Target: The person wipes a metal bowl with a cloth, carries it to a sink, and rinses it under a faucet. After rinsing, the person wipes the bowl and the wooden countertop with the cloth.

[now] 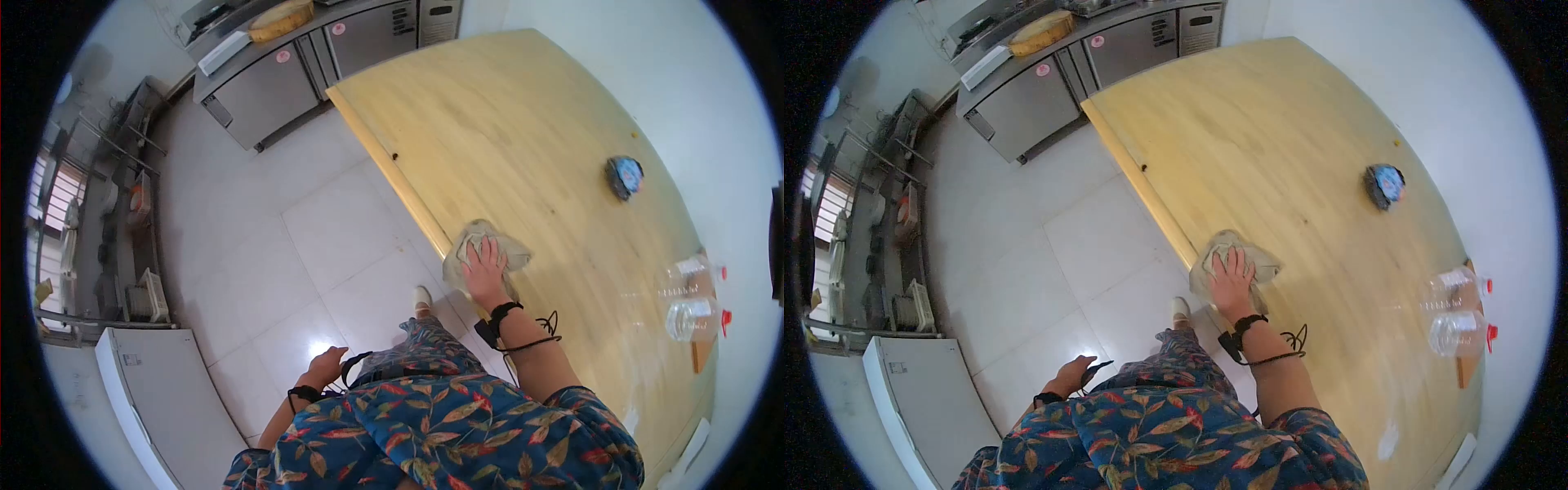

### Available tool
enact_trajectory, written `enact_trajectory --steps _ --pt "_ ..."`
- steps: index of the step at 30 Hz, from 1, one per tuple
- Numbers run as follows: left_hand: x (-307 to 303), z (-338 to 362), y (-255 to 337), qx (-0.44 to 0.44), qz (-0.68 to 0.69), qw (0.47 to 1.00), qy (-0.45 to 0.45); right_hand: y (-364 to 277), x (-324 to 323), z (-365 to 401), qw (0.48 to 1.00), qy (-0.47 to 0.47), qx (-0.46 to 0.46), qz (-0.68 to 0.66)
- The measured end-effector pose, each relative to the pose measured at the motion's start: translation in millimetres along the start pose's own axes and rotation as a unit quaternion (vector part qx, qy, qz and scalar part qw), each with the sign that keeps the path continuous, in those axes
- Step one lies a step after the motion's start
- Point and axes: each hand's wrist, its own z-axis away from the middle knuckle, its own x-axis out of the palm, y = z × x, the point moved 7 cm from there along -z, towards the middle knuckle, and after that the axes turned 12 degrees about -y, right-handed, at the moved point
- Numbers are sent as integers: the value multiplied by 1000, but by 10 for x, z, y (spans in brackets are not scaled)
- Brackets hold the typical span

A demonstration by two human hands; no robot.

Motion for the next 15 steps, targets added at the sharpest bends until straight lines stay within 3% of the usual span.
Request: enact_trajectory --steps 6,9,15 --pt "-965 -284 -50 -98 7 995 11 -406 -24 -1279 999 -10 -29 -37" --pt "-1310 -467 -24 -96 37 993 60 -521 -44 -1826 999 6 -37 -22" --pt "-1542 -641 -181 -93 59 993 44 -489 -38 -2824 1000 -27 -3 2"
